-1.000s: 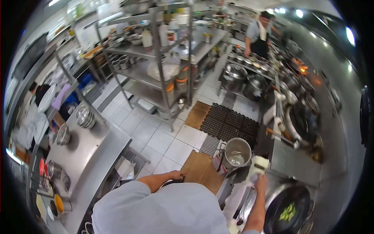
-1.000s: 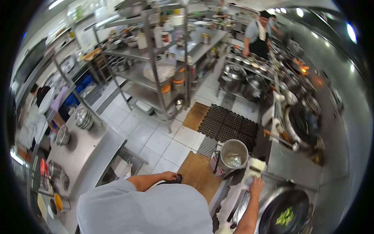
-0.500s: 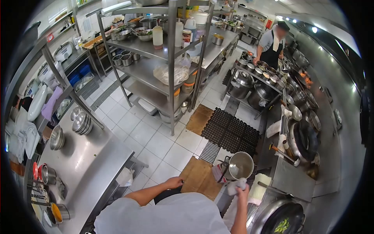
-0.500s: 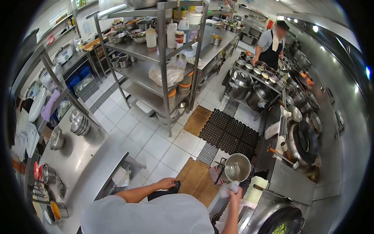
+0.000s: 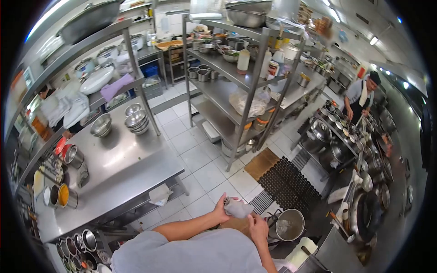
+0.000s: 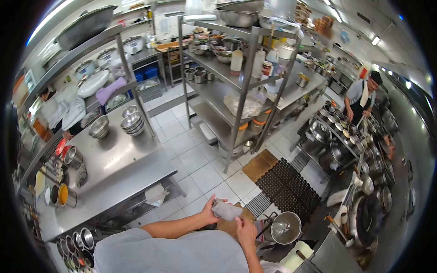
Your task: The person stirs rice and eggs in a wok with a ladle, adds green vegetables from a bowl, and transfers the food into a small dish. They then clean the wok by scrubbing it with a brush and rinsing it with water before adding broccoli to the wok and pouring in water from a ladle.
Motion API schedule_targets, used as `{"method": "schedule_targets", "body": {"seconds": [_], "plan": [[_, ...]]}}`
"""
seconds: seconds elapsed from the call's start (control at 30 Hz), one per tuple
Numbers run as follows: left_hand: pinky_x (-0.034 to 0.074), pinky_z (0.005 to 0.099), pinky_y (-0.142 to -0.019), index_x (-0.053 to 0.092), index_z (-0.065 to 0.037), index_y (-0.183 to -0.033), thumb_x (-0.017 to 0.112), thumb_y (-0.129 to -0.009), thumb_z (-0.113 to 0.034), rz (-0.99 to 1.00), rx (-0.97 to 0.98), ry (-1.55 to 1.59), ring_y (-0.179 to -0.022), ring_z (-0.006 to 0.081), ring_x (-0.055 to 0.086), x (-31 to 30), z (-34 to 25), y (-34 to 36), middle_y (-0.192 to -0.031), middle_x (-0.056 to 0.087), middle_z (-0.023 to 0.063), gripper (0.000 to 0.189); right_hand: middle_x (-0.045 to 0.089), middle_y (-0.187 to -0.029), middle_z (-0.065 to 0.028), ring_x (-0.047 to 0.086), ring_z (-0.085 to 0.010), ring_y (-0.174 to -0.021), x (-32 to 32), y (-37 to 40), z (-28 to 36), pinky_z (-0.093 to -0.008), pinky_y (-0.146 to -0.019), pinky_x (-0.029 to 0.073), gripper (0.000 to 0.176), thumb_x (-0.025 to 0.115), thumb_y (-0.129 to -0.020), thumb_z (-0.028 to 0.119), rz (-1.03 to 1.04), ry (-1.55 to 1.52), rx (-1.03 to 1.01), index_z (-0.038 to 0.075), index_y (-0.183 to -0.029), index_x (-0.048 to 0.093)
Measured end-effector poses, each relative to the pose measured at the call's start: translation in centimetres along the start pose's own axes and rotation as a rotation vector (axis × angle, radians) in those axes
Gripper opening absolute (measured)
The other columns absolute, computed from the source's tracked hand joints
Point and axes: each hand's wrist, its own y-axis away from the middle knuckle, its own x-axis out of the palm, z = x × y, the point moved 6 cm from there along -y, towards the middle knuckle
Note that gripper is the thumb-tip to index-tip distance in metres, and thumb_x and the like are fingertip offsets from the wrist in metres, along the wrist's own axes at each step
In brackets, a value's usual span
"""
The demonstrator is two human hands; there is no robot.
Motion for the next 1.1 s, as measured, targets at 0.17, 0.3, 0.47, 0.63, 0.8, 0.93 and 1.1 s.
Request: {"method": "schedule_targets", "body": {"seconds": [0.17,0.3,0.47,0.63,0.8,0.93,1.1], "plan": [[0.044,0.0478,-0.091,0.058,-0.011,-0.111,0.041,-0.087,-0.063,-0.048,0.076,-0.035,-0.109,0.0297,0.055,-1.6,0.7,2.8,-0.115,0.061,0.0116,0.059,0.056,-0.11,-0.017,0.053,-0.037,-0.1,-3.5,1.0,6.2,-0.0426,-0.087,0.043,0.058,0.073,-0.073,0.021,-0.125,-0.069,-0.477,0.004,-0.123,0.048],[0.045,0.0438,-0.09,0.052,-0.014,-0.122,0.043,-0.091,-0.055,0.033,0.168,-0.279,-0.11,0.0244,0.054,-1.6,2.4,3.9,-0.117,0.058,0.0068,0.052,0.051,-0.115,-0.0197,0.048,-0.035,-0.108,-0.2,2.0,5.6,-0.0404,-0.088,0.041,0.064,0.077,-0.069,0.022,0.095,-0.12,-0.482,0.001,-0.121,0.049],[0.044,0.0414,-0.093,0.035,-0.017,-0.138,0.052,-0.092,-0.042,0.033,0.426,-0.251,-0.116,0.0187,0.048,-1.7,3.0,8.9,-0.126,0.049,0.0021,0.055,0.05,-0.113,-0.0212,0.049,-0.0353,-0.108,5.1,3.0,2.4,-0.0404,-0.088,0.042,0.067,0.077,-0.07,0.024,0.237,-0.591,-0.184,-0.004,-0.122,0.046],[0.046,0.0325,-0.085,0.04,-0.015,-0.132,0.062,-0.088,-0.032,-0.2,0.431,-0.403,-0.108,0.0146,0.05,-4.5,3.9,12.8,-0.117,0.052,0.0004,0.051,0.051,-0.115,-0.0212,0.05,-0.0349,-0.109,6.9,5.3,5.2,-0.0412,-0.091,0.041,0.069,0.079,-0.067,0.023,0.304,-0.527,-0.45,-0.004,-0.121,0.044],[0.049,0.0348,-0.086,0.046,-0.013,-0.126,0.065,-0.087,-0.03,-0.196,0.474,-0.298,-0.106,0.0155,0.054,-6.4,4.0,13.9,-0.115,0.055,0.0011,0.047,0.051,-0.118,-0.0196,0.051,-0.0299,-0.108,5.4,5.7,6.2,-0.0377,-0.094,0.041,0.076,0.081,-0.064,0.016,0.468,-0.48,-0.297,-0.004,-0.126,0.041],[0.047,0.0378,-0.09,0.047,-0.013,-0.126,0.063,-0.087,-0.032,-0.091,0.502,-0.235,-0.11,0.0167,0.053,-7.6,1.6,15.1,-0.118,0.055,0.0028,0.046,0.053,-0.114,-0.0141,0.052,-0.0243,-0.105,9.0,4.2,4.6,-0.0342,-0.093,0.041,0.073,0.08,-0.064,0.012,0.491,-0.761,-0.192,-0.002,-0.125,0.042],[0.048,0.0341,-0.089,0.047,-0.01,-0.127,0.06,-0.089,-0.03,-0.106,0.489,-0.197,-0.107,0.0177,0.054,-8.9,-1.9,18.1,-0.117,0.056,0.0048,0.044,0.055,-0.11,-0.0104,0.052,-0.0203,-0.103,10.7,5.9,9.8,-0.0347,-0.093,0.041,0.066,0.079,-0.065,0.01,0.627,-0.814,-0.047,0.0,-0.121,0.044]]}}
